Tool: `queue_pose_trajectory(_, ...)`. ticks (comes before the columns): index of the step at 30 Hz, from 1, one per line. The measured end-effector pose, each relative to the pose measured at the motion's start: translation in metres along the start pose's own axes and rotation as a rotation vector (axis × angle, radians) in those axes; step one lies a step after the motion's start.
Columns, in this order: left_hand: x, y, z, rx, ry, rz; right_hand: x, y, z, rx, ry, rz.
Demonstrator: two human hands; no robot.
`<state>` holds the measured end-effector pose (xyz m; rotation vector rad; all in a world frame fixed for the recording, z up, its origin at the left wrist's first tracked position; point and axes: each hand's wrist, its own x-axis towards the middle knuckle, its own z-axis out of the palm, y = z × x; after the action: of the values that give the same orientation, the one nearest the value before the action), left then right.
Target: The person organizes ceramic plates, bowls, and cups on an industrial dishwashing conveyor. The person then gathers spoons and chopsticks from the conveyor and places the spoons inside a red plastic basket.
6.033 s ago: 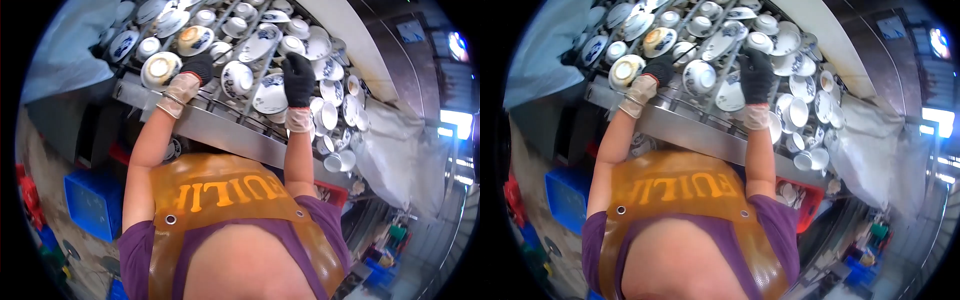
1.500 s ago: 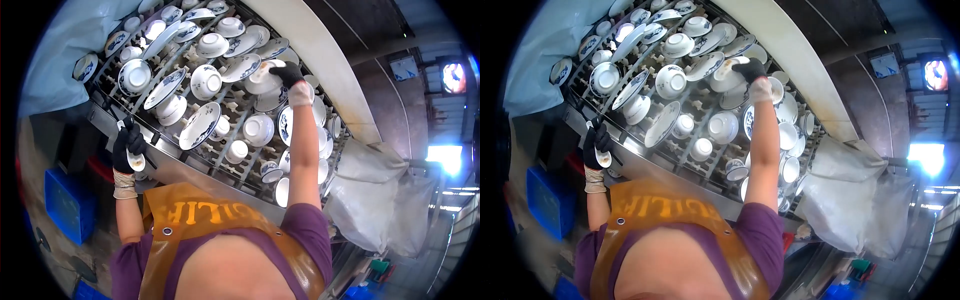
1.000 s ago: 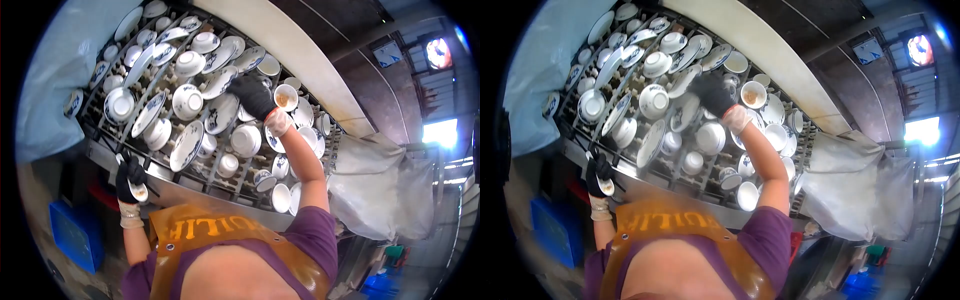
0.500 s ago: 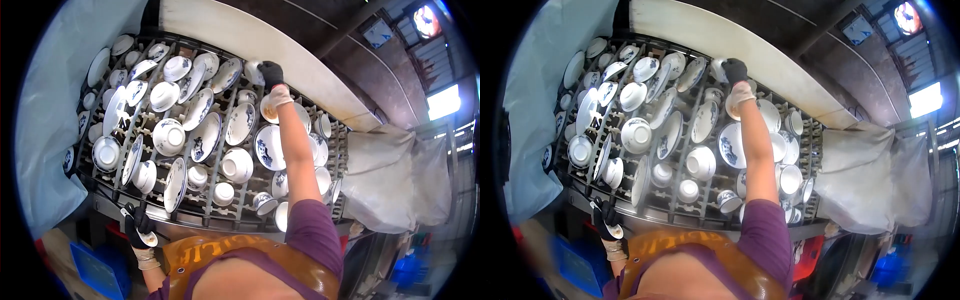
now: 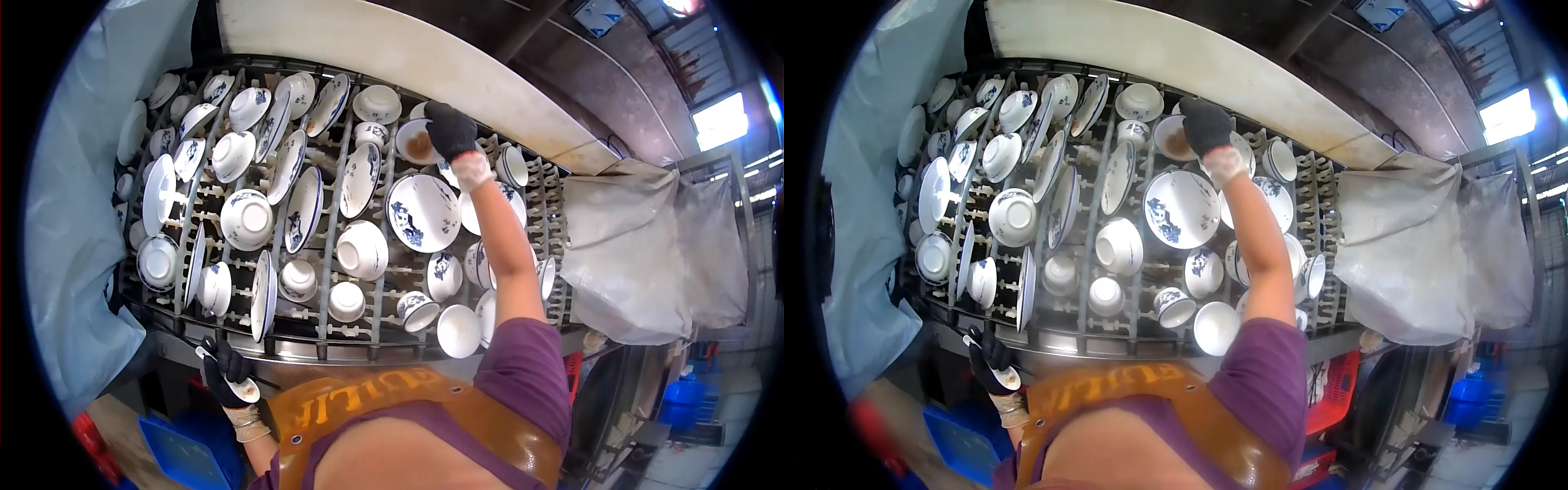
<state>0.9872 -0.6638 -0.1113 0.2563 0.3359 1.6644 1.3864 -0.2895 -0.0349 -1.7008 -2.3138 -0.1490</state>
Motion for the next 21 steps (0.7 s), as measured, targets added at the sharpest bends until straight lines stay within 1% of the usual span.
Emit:
queue_pose_trajectory(1,0.000,-0.001,0.002,0.003,-0.001,0.001,-0.014,-0.007,-0.004,0.026,0.140,-0.001)
queue_pose_trajectory(3,-0.001,-0.005,0.006,-0.001,0.025,0.008,-0.037,-0.003,0.012,-0.171,0.498,-0.399)
queue_pose_trajectory(4,-0.003,-0.006,0.005,0.003,0.026,0.001,-0.052,-0.012,0.005,-0.196,0.320,-0.448)
queue_pose_trajectory(5,-0.003,-0.007,0.004,-0.014,0.019,-0.006,-0.057,0.005,0.024,-0.212,0.332,-0.636)
queue_pose_trajectory(7,-0.002,-0.011,0.002,-0.034,0.006,-0.012,-0.058,-0.013,-0.001,-0.317,-0.257,-0.131)
queue_pose_trajectory(9,-0.001,-0.014,0.003,-0.021,-0.059,-0.019,-0.046,0.021,0.017,-0.053,0.194,-0.118)
queue_pose_trajectory(10,-0.001,-0.016,0.007,-0.017,-0.056,-0.021,-0.034,0.030,0.019,0.168,0.375,-0.078)
queue_pose_trajectory(11,-0.001,-0.017,0.007,-0.013,-0.061,-0.023,-0.021,0.040,0.025,0.274,0.385,0.000)
queue_pose_trajectory(13,-0.002,-0.019,0.009,0.007,0.016,-0.031,0.007,0.052,0.050,0.238,0.377,0.235)
queue_pose_trajectory(15,-0.006,-0.023,0.007,0.002,0.019,-0.024,0.034,0.057,0.062,0.237,0.026,0.454)
queue_pose_trajectory(16,-0.008,-0.027,0.009,-0.022,0.065,-0.006,0.045,0.057,0.068,0.096,-0.015,0.362)
queue_pose_trajectory(17,-0.009,-0.029,0.012,-0.043,0.111,0.011,0.050,0.063,0.071,0.110,-0.009,0.359)
queue_pose_trajectory(19,-0.009,-0.032,0.016,0.064,0.065,0.005,0.054,0.065,0.069,0.209,0.076,0.259)
queue_pose_trajectory(20,-0.009,-0.033,0.016,0.070,0.061,0.010,0.048,0.059,0.073,0.279,0.396,0.133)
queue_pose_trajectory(21,-0.010,-0.035,0.015,0.070,0.060,0.014,0.039,0.057,0.074,0.278,0.390,0.125)
